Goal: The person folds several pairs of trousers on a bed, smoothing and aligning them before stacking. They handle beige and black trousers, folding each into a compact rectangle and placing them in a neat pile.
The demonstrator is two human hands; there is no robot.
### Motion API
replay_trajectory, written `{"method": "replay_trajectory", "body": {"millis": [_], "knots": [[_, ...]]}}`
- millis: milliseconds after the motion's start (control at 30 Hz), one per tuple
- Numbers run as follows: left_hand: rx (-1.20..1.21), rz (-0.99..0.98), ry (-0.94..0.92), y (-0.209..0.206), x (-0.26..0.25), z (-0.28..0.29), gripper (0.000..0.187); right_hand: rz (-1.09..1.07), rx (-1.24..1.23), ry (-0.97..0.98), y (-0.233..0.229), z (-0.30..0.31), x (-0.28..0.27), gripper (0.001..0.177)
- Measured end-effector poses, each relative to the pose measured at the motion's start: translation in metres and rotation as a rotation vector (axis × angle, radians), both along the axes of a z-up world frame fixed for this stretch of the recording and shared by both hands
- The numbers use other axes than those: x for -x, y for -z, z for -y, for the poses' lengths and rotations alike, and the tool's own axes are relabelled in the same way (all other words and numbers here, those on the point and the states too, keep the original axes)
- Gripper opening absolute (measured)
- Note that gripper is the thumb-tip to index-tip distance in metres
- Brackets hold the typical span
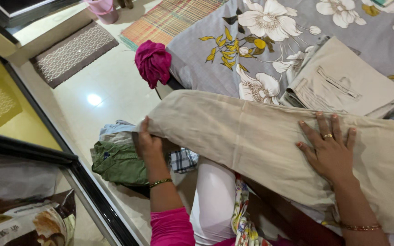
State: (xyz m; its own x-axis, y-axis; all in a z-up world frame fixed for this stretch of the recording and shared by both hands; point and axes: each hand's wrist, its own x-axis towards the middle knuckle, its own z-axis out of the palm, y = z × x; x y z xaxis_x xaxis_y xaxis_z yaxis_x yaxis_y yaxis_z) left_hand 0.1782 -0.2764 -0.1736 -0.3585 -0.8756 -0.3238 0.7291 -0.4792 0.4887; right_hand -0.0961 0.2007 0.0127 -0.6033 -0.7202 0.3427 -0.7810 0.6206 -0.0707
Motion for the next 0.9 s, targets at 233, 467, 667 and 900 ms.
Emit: {"method": "replay_trajectory", "body": {"millis": [233,467,667,900], "knots": [[0.047,-0.185,0.018,-0.024,-0.021,0.035,0.038,0.089,-0.262,0.068,0.001,0.018,-0.013,0.071],[0.219,-0.352,0.026,-0.058,-0.045,0.029,0.041,0.055,-0.307,-0.083,0.015,0.09,-0.105,0.084],[0.449,-0.412,0.151,-0.174,-0.037,-0.036,0.047,-0.038,-0.095,-0.534,0.01,0.107,-0.145,0.086],[1.238,0.156,0.493,-0.275,0.043,-0.194,0.063,1.373,1.015,-0.423,-0.006,0.034,-0.117,0.092]]}}
